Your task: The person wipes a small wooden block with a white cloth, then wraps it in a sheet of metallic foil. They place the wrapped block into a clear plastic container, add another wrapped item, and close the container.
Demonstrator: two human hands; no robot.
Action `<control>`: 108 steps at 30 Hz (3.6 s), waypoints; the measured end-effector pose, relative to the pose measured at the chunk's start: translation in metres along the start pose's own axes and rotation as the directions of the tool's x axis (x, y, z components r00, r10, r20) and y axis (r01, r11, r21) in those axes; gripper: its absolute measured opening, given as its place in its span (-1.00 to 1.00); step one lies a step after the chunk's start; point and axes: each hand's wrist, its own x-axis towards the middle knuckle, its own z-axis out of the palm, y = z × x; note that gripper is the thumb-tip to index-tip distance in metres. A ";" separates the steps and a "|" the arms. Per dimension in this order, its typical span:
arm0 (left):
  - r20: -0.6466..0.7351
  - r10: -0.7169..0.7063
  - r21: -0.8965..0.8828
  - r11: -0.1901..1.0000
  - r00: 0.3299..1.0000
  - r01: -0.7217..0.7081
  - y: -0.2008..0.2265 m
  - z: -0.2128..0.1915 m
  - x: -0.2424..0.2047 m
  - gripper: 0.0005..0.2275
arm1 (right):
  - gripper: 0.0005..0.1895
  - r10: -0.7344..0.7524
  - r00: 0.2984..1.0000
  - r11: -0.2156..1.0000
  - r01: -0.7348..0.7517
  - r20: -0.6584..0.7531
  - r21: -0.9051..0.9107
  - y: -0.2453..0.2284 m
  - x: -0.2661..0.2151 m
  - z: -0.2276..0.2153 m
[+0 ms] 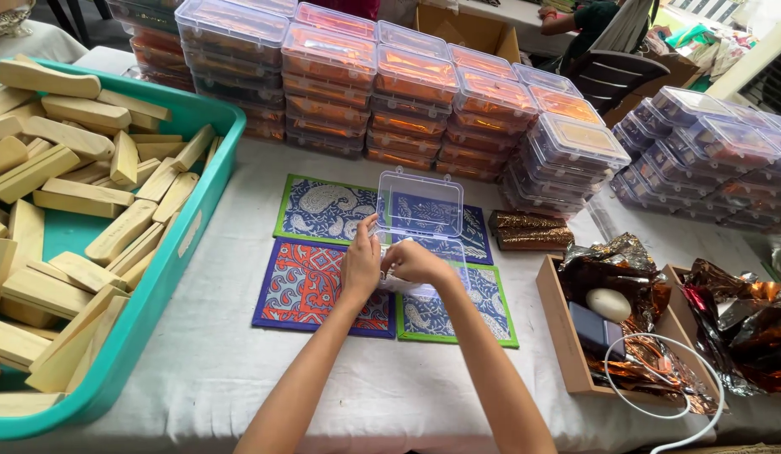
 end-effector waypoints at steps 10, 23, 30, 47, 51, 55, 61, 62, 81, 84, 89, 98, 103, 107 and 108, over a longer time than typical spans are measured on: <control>0.057 -0.034 -0.015 0.999 0.998 0.035 0.005 -0.006 -0.001 -0.63 | -0.78 0.047 0.793 0.979 -0.158 -0.608 -0.130 -0.039 -0.003 0.017; 0.030 0.012 0.028 1.000 0.999 -0.013 0.006 -0.002 -0.002 -0.63 | -0.91 0.054 0.817 0.851 -0.338 -0.574 -0.401 0.018 -0.068 -0.025; 0.049 -0.046 0.046 0.998 0.998 0.043 0.016 -0.008 -0.005 -0.63 | -0.86 0.392 0.920 0.874 -0.382 -0.030 -0.300 -0.003 -0.055 -0.041; 0.051 -0.011 0.001 1.000 0.999 0.011 -0.001 -0.002 -0.001 -0.63 | -0.63 0.507 0.741 0.420 0.233 -0.440 0.877 0.000 -0.031 -0.002; -0.104 0.517 0.192 0.849 0.850 -0.492 0.041 -0.030 -0.008 -0.56 | -0.63 0.463 0.772 0.248 0.359 -0.436 0.900 0.008 -0.032 0.003; 0.162 0.472 0.191 0.847 0.867 -0.497 0.066 -0.033 -0.019 -0.49 | -0.64 0.297 0.831 0.310 0.382 -0.470 0.871 -0.005 -0.040 0.004; -0.307 0.505 0.370 0.844 0.806 -0.388 0.045 -0.076 0.013 -0.66 | -0.72 0.295 0.848 0.554 0.224 -0.441 0.802 -0.049 -0.046 -0.009; -0.303 0.506 0.372 0.843 0.807 -0.389 0.036 -0.091 0.016 -0.66 | -0.72 0.298 0.847 0.551 0.225 -0.441 0.804 -0.046 -0.045 -0.007; 0.345 0.174 0.393 0.866 0.922 -0.310 0.017 -0.033 -0.004 -0.60 | -0.76 0.288 0.799 0.617 0.266 -0.528 0.740 -0.044 -0.066 -0.033; 0.372 0.168 0.337 0.892 0.913 -0.301 0.017 -0.038 -0.002 -0.58 | -0.80 0.305 0.674 0.835 0.150 -0.672 0.529 -0.033 -0.077 -0.047; 0.405 0.117 0.370 0.886 0.907 -0.280 0.018 -0.029 -0.009 -0.61 | -0.82 0.171 0.598 0.982 -0.043 -0.783 0.182 -0.021 -0.108 -0.048; 0.033 0.439 0.369 0.830 0.898 -0.419 0.087 -0.013 -0.001 -0.77 | -0.85 0.244 0.489 0.960 0.002 -0.837 0.280 -0.017 -0.121 -0.049; 0.204 0.560 0.283 0.752 0.803 -0.596 0.133 0.064 0.040 -0.89 | -0.69 0.420 0.075 0.886 0.179 -0.904 0.427 -0.027 -0.133 -0.065; 0.312 0.553 0.353 0.687 0.772 -0.635 0.154 0.151 0.053 -0.87 | -0.63 0.480 -0.136 0.813 0.440 -0.866 0.382 0.002 -0.144 -0.065; 0.370 0.551 0.379 0.645 0.748 -0.663 0.155 0.172 0.054 -0.88 | -0.62 0.480 -0.194 0.825 0.433 -0.856 0.364 0.002 -0.147 -0.066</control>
